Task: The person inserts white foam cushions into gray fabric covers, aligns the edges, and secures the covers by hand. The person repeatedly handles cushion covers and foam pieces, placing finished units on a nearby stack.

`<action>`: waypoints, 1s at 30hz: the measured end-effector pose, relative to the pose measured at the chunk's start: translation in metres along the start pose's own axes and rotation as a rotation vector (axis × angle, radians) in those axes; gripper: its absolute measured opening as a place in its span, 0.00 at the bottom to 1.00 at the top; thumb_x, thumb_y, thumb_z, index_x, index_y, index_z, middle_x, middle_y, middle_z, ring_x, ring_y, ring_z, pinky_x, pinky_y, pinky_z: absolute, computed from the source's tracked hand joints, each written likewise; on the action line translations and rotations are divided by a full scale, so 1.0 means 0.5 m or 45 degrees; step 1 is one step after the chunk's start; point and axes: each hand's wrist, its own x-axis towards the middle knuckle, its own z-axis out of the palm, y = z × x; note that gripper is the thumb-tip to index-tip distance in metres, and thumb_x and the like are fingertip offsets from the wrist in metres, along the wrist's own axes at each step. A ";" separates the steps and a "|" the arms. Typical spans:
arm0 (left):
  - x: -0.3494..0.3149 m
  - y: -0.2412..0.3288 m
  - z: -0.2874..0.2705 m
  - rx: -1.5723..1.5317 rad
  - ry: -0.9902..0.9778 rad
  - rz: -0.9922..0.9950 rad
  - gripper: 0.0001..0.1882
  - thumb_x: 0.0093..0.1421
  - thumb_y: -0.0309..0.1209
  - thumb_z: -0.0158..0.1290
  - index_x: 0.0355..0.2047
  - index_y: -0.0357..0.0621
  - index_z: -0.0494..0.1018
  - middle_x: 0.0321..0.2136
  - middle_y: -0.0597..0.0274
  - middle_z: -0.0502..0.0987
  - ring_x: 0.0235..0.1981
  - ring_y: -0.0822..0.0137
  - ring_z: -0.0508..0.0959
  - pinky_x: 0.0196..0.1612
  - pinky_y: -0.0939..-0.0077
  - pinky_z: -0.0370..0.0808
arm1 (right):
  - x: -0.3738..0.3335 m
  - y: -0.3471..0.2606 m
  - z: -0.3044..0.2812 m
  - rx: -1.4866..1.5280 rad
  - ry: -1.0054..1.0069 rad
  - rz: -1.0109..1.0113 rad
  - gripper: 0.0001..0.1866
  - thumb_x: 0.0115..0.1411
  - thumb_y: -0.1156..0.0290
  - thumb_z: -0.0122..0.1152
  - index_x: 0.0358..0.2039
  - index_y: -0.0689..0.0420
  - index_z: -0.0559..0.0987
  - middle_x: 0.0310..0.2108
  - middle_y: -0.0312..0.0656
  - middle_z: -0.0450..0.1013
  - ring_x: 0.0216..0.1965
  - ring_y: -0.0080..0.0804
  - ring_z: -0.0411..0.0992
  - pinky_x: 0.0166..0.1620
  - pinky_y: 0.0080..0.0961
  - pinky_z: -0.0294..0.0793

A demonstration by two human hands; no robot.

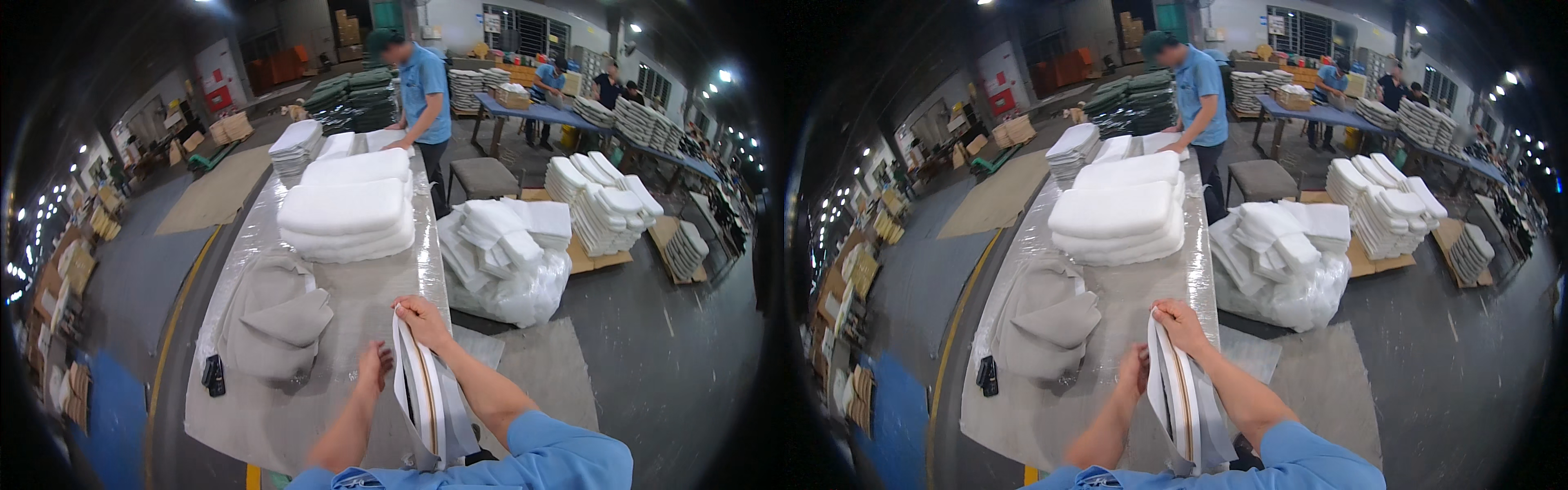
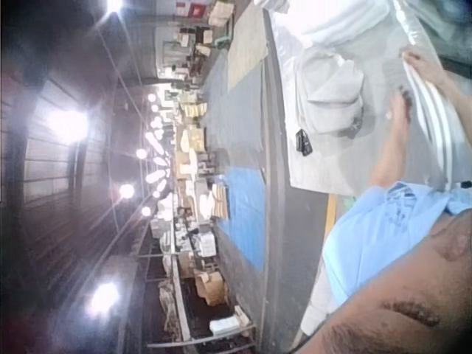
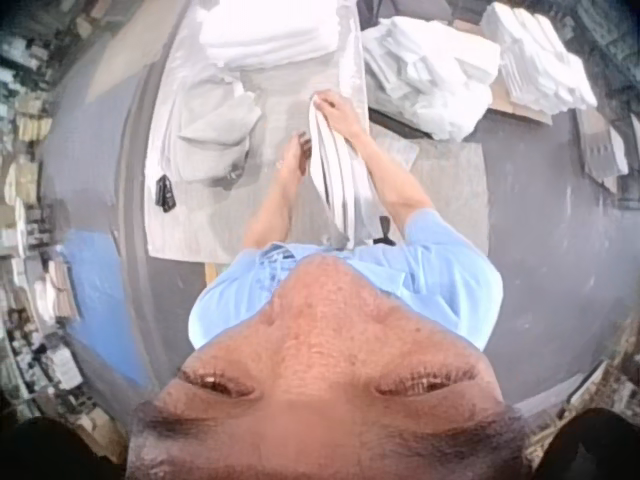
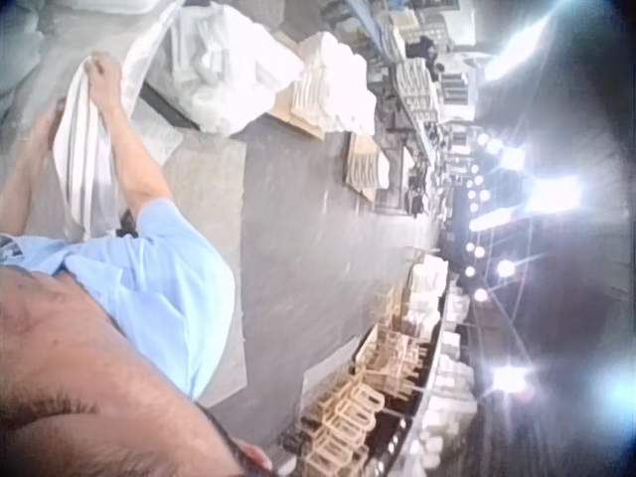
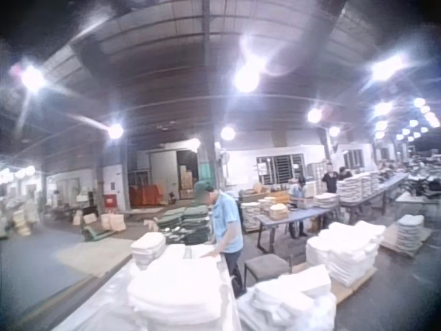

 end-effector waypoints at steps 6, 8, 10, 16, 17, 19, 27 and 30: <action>-0.073 -0.145 0.065 -0.104 -0.434 -0.277 0.33 0.74 0.59 0.41 0.56 0.40 0.74 0.43 0.57 0.79 0.38 0.64 0.77 0.42 0.65 0.75 | -0.045 -0.006 -0.077 -0.001 0.169 -0.066 0.05 0.65 0.72 0.65 0.37 0.60 0.83 0.44 0.39 0.81 0.48 0.35 0.74 0.54 0.29 0.72; -0.077 -0.148 0.067 -0.112 -0.513 -0.332 0.33 0.74 0.59 0.41 0.55 0.40 0.74 0.42 0.57 0.79 0.37 0.64 0.77 0.42 0.66 0.75 | -0.043 -0.017 -0.081 0.011 0.172 -0.088 0.04 0.64 0.73 0.65 0.38 0.59 0.83 0.44 0.39 0.81 0.48 0.35 0.74 0.54 0.29 0.73; -0.076 -0.160 0.050 -0.135 -0.556 -0.396 0.32 0.74 0.58 0.40 0.54 0.40 0.75 0.41 0.58 0.80 0.37 0.64 0.77 0.41 0.66 0.75 | -0.044 -0.025 -0.081 -0.027 0.170 -0.104 0.04 0.64 0.74 0.65 0.38 0.59 0.83 0.44 0.38 0.81 0.47 0.35 0.74 0.54 0.29 0.73; 0.006 -0.173 0.045 -0.226 -0.539 -0.489 0.32 0.75 0.58 0.40 0.50 0.40 0.76 0.39 0.59 0.80 0.36 0.66 0.77 0.40 0.67 0.75 | -0.049 -0.007 -0.086 0.011 0.113 -0.029 0.04 0.64 0.77 0.63 0.38 0.62 0.82 0.45 0.39 0.81 0.46 0.33 0.78 0.51 0.26 0.76; 0.035 -0.171 0.057 -0.237 -0.522 -0.499 0.32 0.75 0.58 0.40 0.50 0.40 0.76 0.39 0.59 0.80 0.35 0.66 0.77 0.40 0.67 0.75 | -0.054 0.000 -0.092 0.012 0.142 -0.023 0.05 0.64 0.77 0.64 0.39 0.61 0.83 0.45 0.39 0.81 0.46 0.34 0.78 0.50 0.27 0.77; 0.116 -0.143 0.096 -0.272 -0.475 -0.463 0.32 0.75 0.58 0.39 0.49 0.40 0.76 0.38 0.59 0.80 0.35 0.66 0.77 0.40 0.68 0.75 | -0.052 0.009 -0.087 0.057 0.150 -0.035 0.06 0.63 0.76 0.65 0.41 0.60 0.83 0.45 0.40 0.81 0.45 0.35 0.78 0.49 0.28 0.77; 0.262 -0.089 0.115 -0.283 -0.324 -0.323 0.32 0.75 0.57 0.38 0.44 0.40 0.78 0.35 0.61 0.80 0.33 0.68 0.77 0.38 0.69 0.74 | -0.043 0.034 -0.086 0.084 0.100 -0.053 0.05 0.66 0.73 0.65 0.34 0.61 0.82 0.43 0.39 0.81 0.41 0.32 0.78 0.45 0.28 0.77; 0.284 -0.057 0.113 -0.113 -0.442 -0.155 0.32 0.76 0.56 0.37 0.38 0.41 0.78 0.32 0.62 0.80 0.31 0.69 0.76 0.36 0.71 0.73 | -0.045 0.031 -0.076 0.154 0.077 -0.059 0.07 0.67 0.70 0.65 0.33 0.59 0.82 0.43 0.39 0.81 0.40 0.32 0.77 0.44 0.29 0.76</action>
